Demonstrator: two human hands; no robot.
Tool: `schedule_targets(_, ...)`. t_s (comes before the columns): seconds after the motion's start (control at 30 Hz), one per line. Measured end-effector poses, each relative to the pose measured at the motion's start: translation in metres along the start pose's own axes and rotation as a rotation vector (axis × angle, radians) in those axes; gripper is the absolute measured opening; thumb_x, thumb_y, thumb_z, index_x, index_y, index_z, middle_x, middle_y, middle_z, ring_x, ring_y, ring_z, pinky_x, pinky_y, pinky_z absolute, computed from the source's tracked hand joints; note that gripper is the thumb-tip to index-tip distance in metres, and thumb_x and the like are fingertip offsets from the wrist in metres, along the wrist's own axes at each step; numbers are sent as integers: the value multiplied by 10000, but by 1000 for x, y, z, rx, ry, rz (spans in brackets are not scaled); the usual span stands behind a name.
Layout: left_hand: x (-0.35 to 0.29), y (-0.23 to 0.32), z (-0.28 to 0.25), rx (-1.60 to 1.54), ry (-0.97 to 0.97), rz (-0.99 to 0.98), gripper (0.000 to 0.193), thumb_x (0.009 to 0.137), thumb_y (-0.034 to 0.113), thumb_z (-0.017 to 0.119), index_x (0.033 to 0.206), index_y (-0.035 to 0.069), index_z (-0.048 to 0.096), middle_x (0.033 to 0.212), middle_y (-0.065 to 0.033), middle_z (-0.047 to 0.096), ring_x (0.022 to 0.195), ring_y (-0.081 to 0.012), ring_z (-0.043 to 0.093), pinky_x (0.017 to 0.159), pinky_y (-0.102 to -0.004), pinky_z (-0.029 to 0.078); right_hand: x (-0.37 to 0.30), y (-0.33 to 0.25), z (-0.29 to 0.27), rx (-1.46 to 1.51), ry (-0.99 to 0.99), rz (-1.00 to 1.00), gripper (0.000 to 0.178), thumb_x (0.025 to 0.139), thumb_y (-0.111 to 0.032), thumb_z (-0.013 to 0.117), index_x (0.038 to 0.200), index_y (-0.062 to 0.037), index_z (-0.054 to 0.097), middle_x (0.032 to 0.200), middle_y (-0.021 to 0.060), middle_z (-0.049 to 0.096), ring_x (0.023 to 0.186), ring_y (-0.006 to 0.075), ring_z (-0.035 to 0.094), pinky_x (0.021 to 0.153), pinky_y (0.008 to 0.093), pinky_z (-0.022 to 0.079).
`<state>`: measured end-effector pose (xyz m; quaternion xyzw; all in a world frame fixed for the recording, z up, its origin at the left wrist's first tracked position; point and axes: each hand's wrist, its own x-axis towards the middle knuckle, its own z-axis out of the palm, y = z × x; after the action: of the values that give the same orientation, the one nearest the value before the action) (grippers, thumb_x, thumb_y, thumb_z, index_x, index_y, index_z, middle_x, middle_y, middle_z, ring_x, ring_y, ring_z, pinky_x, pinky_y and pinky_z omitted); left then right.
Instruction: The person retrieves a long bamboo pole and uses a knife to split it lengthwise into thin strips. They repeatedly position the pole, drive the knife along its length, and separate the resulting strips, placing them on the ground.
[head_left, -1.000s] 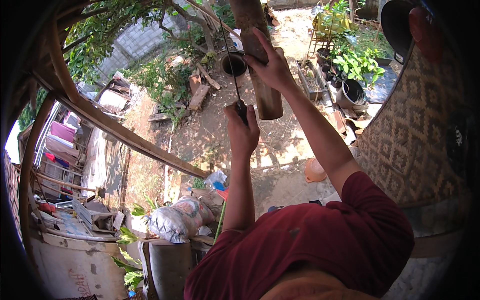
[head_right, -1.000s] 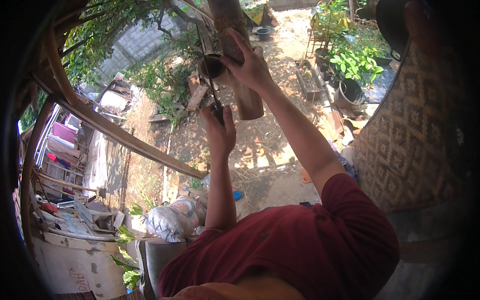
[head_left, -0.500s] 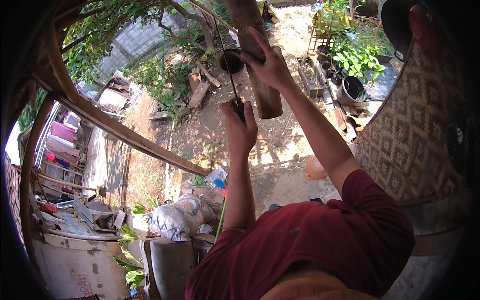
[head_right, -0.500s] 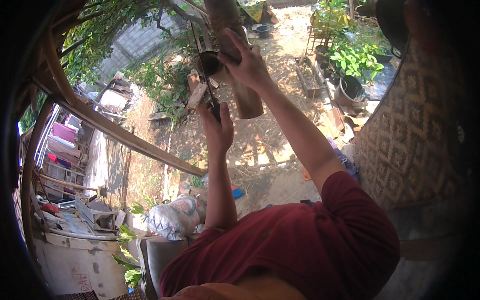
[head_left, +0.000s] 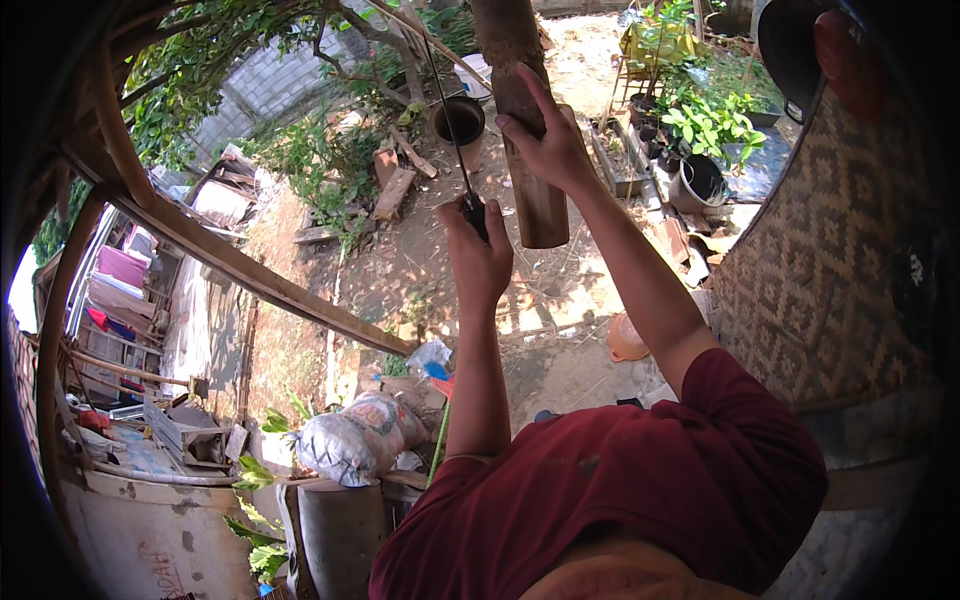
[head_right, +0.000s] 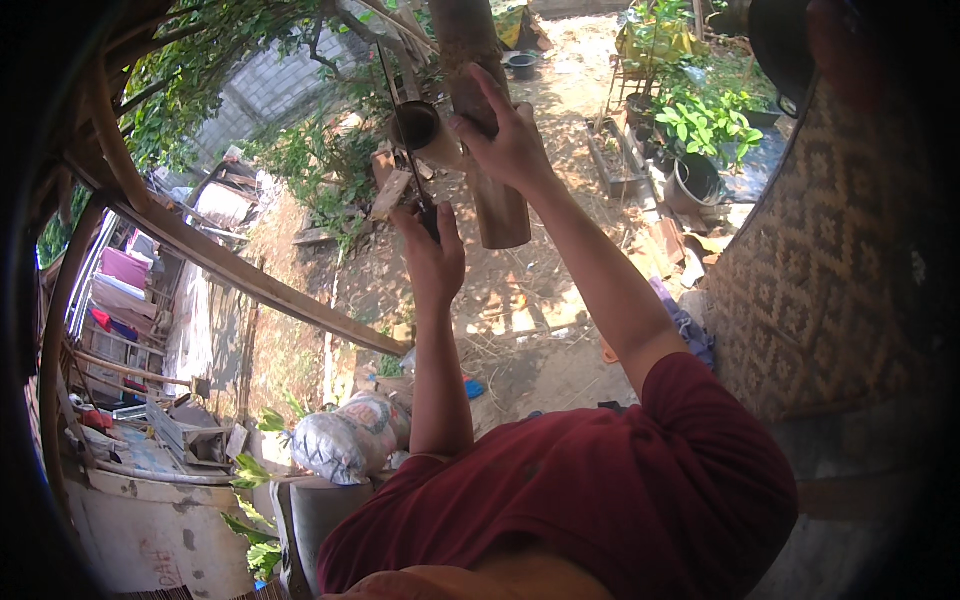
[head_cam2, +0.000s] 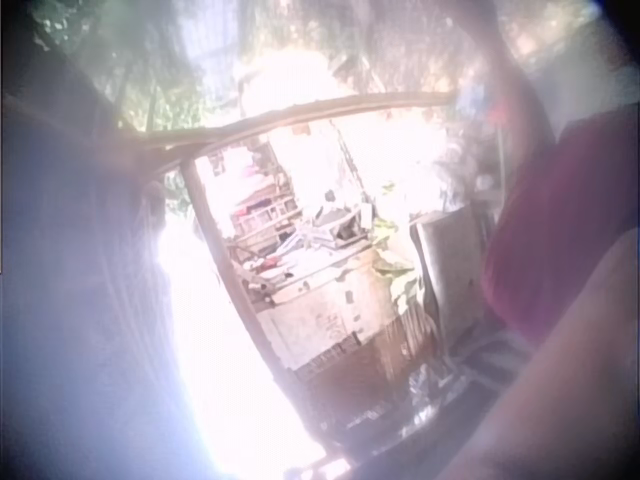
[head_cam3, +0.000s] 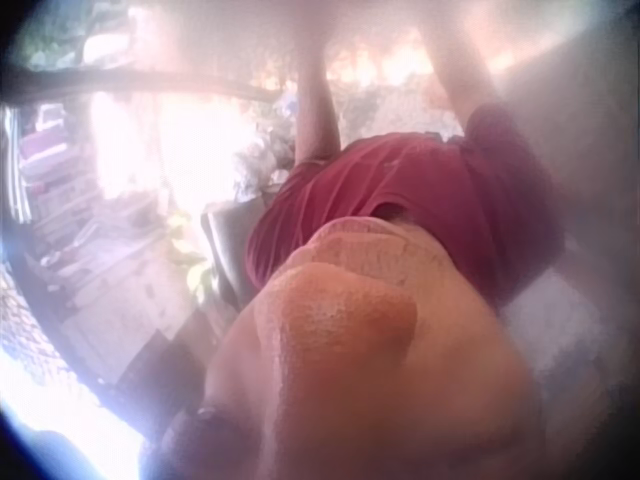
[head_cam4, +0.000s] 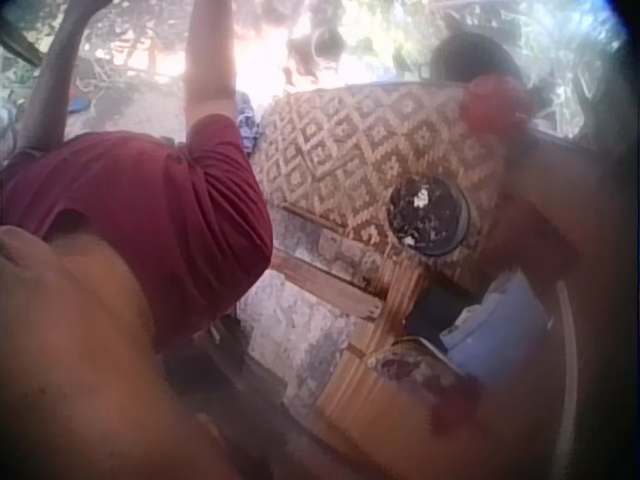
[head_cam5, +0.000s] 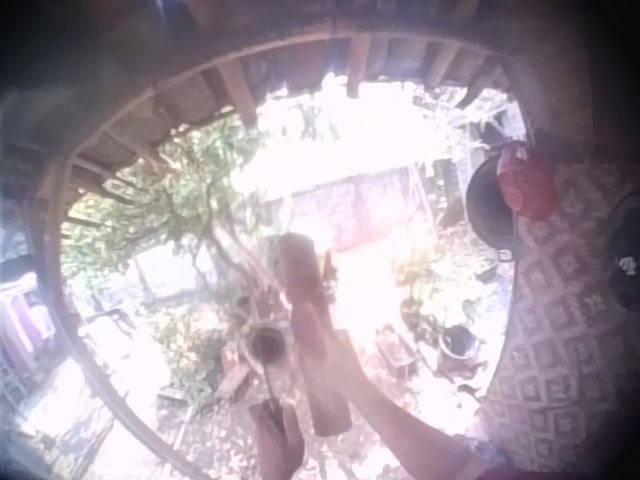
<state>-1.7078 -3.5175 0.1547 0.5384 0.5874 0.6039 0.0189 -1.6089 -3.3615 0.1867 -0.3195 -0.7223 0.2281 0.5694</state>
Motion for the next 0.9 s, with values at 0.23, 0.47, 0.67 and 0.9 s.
schedule_targets(0.23,-1,2,1,15,-48,-76,342,1011,253,559,1135,9,355,849,-207,618,730,-343,624,667,-439,473,8,-4,-1,-17,13,-25,786,871,-312,769,1532,-300,343,1180,234,640,1119,329,648,944,422,511)
schedule_targets(0.47,0,6,4,27,-60,-64,340,1016,276,556,1096,27,338,841,-190,611,730,-324,613,678,-443,465,12,-3,-2,-34,10,-18,796,864,-343,766,1531,-327,331,1176,248,623,1106,355,645,933,435,516)
schedule_targets(0.67,0,-2,5,-14,-38,-16,319,999,177,568,1139,-30,370,824,-257,627,703,-411,643,618,-462,472,12,-11,-5,-96,-5,45,801,862,-298,778,1532,-300,340,1241,211,642,1153,313,642,954,413,514)
schedule_targets(0.9,1,3,10,-18,-67,-44,312,999,176,566,1125,-25,363,819,-263,623,691,-413,638,609,-465,466,17,2,-4,15,15,-63,785,865,-232,764,1529,-275,350,1263,195,640,1162,313,638,958,397,512)
